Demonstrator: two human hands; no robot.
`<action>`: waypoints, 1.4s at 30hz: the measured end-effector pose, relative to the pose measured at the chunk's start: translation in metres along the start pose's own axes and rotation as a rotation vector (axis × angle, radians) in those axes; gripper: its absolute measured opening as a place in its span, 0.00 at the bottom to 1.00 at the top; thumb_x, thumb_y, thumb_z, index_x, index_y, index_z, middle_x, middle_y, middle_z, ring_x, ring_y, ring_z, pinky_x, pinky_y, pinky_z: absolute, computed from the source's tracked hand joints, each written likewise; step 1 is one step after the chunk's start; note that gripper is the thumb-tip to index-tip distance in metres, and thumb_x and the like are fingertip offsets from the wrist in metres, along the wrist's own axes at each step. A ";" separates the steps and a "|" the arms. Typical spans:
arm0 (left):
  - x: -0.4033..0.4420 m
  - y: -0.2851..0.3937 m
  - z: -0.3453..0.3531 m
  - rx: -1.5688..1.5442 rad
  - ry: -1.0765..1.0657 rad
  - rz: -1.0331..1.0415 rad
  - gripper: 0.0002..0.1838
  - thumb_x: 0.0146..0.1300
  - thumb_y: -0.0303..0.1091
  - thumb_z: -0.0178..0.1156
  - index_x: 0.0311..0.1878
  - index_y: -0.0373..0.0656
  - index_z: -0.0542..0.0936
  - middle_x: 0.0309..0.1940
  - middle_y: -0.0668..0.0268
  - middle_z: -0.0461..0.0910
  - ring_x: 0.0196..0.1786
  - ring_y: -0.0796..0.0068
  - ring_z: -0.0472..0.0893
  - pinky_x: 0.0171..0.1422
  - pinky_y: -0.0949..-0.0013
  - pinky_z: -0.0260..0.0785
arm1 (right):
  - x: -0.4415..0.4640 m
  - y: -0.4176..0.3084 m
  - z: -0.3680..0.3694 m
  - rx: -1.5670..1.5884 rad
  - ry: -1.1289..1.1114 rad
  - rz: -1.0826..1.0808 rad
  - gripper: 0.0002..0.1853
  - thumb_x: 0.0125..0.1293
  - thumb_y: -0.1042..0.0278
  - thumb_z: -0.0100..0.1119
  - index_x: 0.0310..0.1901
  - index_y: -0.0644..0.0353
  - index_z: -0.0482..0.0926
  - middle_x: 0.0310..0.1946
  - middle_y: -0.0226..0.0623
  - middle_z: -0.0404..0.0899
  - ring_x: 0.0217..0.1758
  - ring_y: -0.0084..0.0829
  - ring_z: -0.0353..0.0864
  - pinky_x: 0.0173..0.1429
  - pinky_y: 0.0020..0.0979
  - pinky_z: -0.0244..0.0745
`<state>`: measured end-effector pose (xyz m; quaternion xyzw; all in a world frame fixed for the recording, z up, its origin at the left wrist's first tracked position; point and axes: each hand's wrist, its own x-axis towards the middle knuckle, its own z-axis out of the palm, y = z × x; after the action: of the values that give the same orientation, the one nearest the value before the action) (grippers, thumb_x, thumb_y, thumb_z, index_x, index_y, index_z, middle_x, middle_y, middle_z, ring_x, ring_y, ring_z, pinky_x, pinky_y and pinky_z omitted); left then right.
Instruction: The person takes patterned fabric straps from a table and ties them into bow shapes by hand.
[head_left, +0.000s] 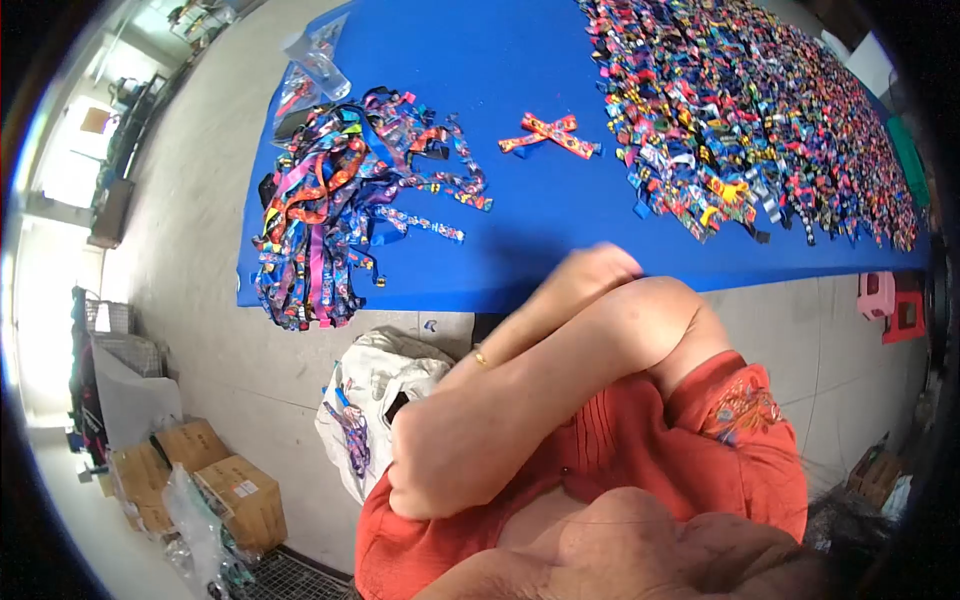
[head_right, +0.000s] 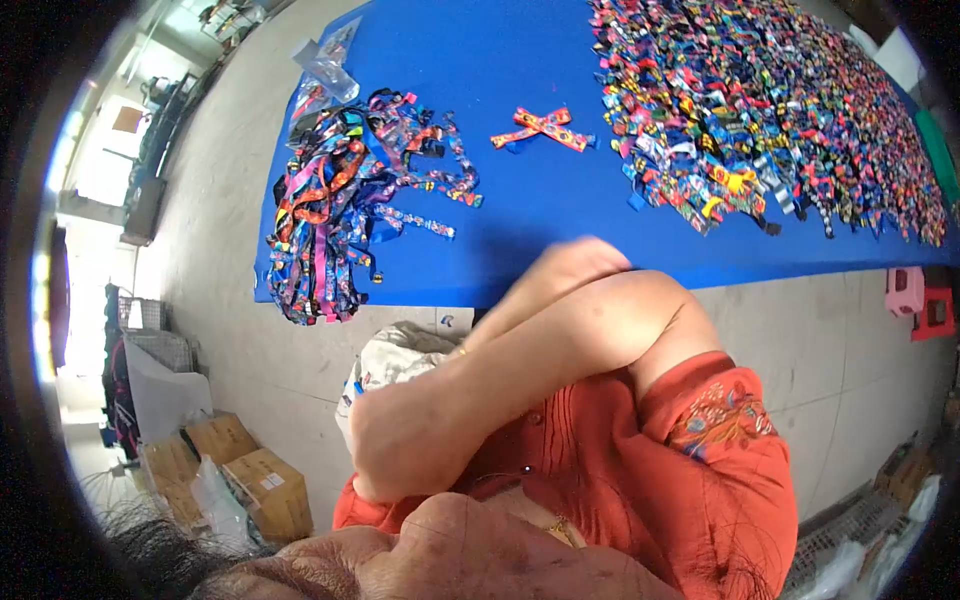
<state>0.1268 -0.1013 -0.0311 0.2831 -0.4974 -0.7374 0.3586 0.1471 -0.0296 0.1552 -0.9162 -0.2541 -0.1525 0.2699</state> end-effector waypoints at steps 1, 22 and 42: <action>-0.003 -0.016 0.008 0.088 -0.091 -0.051 0.15 0.76 0.39 0.51 0.47 0.37 0.80 0.32 0.57 0.84 0.29 0.69 0.83 0.36 0.67 0.77 | 0.005 -0.001 0.003 -0.031 0.015 -0.053 0.11 0.57 0.61 0.60 0.30 0.61 0.81 0.25 0.41 0.84 0.30 0.45 0.86 0.35 0.46 0.78; -0.052 0.080 -0.087 1.168 0.606 0.487 0.07 0.64 0.21 0.60 0.45 0.36 0.82 0.41 0.52 0.84 0.44 0.49 0.84 0.48 0.56 0.76 | -0.218 0.129 -0.017 -0.563 0.770 1.011 0.06 0.68 0.71 0.63 0.45 0.60 0.84 0.39 0.42 0.87 0.42 0.44 0.88 0.45 0.39 0.83; -0.047 0.080 -0.118 1.077 0.710 0.414 0.25 0.56 0.14 0.56 0.59 0.38 0.78 0.52 0.50 0.80 0.53 0.49 0.82 0.56 0.59 0.76 | -0.178 0.162 -0.002 -0.346 0.745 0.565 0.08 0.59 0.74 0.67 0.39 0.59 0.80 0.39 0.40 0.81 0.48 0.46 0.81 0.57 0.44 0.73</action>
<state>0.2653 -0.1452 0.0066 0.5462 -0.6915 -0.1651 0.4429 0.0887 -0.2166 0.0146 -0.8638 0.1466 -0.4303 0.2170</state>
